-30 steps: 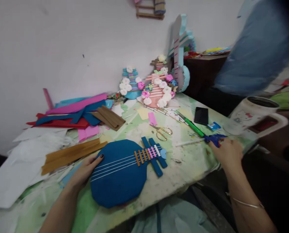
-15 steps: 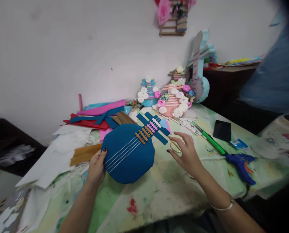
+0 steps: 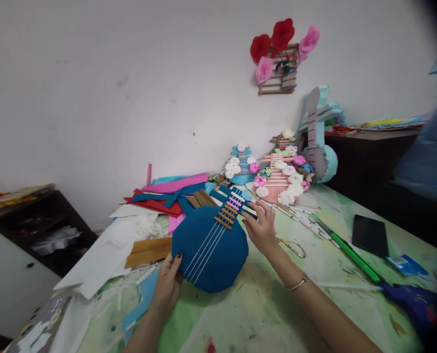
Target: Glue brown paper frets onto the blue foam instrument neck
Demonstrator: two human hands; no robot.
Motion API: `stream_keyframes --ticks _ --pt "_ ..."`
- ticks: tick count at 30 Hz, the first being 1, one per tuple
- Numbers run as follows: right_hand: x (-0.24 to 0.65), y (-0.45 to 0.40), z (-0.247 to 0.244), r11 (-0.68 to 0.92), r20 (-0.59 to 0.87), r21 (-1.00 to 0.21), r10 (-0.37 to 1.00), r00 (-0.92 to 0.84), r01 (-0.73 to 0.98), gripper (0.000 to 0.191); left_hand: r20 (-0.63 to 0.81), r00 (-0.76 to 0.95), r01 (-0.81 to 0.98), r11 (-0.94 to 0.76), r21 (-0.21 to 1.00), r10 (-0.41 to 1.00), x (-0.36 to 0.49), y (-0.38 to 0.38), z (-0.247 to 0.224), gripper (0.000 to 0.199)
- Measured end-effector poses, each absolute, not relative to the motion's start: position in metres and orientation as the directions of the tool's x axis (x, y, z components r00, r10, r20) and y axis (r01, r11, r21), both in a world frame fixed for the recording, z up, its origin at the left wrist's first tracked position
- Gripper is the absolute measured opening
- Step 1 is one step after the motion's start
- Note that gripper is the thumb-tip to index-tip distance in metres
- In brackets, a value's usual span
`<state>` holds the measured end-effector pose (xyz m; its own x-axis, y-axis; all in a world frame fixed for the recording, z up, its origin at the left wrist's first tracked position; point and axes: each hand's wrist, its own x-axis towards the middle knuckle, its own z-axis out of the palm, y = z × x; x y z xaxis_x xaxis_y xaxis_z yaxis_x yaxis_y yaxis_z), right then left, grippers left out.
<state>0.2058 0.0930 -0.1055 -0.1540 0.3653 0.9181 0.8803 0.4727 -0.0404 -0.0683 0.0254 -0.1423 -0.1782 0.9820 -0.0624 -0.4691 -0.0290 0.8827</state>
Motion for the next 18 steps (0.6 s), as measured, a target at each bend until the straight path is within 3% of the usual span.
stream_keyframes --ticks 8,13,18 --pt "0.203 0.113 -0.097 0.529 0.957 -0.096 0.281 -0.067 0.843 0.014 -0.05 0.03 -0.462 0.058 0.885 0.998 -0.059 0.021 -0.149 0.06" --pt "0.205 0.117 -0.088 0.578 0.946 -0.23 0.32 0.041 0.783 0.019 -0.113 0.059 -0.378 0.127 0.917 0.992 -0.056 0.021 -0.147 0.061" --pt "0.222 0.107 -0.065 0.644 0.906 -0.416 0.358 0.227 0.642 0.018 -0.122 0.037 -0.41 0.126 0.904 0.992 -0.054 0.024 -0.146 0.061"
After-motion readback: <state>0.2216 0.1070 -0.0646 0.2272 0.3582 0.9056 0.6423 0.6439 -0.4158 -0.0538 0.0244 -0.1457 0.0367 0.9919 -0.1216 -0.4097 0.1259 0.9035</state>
